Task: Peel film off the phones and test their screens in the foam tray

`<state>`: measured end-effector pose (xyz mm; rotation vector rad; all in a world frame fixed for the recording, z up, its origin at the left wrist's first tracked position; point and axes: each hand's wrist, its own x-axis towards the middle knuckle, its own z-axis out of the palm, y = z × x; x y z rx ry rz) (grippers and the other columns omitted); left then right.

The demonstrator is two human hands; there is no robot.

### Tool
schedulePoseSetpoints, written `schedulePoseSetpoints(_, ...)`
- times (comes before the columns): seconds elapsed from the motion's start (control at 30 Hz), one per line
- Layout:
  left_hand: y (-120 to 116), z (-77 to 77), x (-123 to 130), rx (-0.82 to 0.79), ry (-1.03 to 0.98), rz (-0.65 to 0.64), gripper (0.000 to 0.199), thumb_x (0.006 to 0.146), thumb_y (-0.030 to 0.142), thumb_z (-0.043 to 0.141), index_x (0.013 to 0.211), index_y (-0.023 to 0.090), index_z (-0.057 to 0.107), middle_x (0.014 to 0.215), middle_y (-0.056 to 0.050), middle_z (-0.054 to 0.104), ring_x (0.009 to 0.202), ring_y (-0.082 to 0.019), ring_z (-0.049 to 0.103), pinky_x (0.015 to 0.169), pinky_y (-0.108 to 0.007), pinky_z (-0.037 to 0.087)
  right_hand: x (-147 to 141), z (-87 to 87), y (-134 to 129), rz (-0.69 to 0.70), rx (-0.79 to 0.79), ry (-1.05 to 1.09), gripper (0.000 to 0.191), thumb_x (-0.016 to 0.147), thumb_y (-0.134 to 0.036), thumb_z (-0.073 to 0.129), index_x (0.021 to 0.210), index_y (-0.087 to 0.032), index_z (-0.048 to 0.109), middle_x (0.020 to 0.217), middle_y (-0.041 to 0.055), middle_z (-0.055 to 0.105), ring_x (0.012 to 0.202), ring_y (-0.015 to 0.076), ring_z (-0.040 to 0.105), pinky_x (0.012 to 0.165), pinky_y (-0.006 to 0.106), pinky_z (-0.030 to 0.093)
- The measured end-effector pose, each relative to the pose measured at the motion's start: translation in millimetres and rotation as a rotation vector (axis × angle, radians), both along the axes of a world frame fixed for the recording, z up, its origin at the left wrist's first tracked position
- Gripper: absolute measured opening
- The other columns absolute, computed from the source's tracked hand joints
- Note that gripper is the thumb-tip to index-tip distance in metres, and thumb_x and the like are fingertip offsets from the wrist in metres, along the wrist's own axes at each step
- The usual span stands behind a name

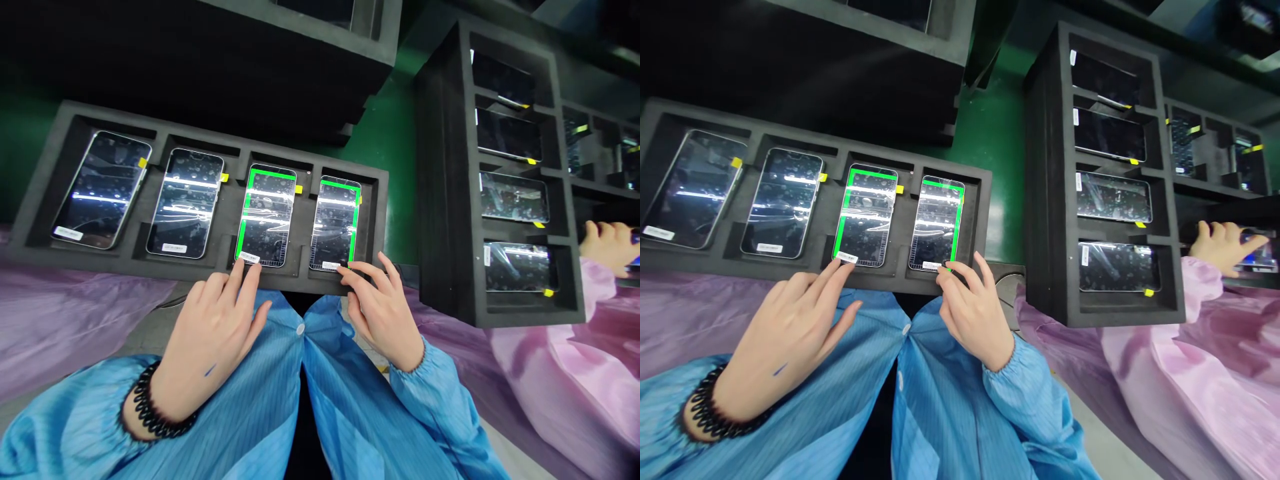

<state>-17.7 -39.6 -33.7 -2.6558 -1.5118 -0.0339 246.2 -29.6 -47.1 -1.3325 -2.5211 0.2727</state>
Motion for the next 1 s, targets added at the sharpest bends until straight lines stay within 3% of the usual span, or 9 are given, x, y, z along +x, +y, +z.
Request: schedulePoseSetpoints(1.0, 4, -7.8, 21, 0.013, -0.144, -0.082, 0.041, 0.094, 0.025, 0.057, 0.126, -0.001, 0.058, 0.121, -0.025, 0.07, 0.087, -0.029, 0.06, 0.072, -0.04, 0.048, -22, -5.0, 10, 0.082, -0.016, 0.051, 0.031, 0.093, -0.007, 0.045, 0.115, -0.018, 0.064, 0.116, 0.0062, 0.077, 0.12, 0.0244, 0.065, 0.121, 0.058, 0.039)
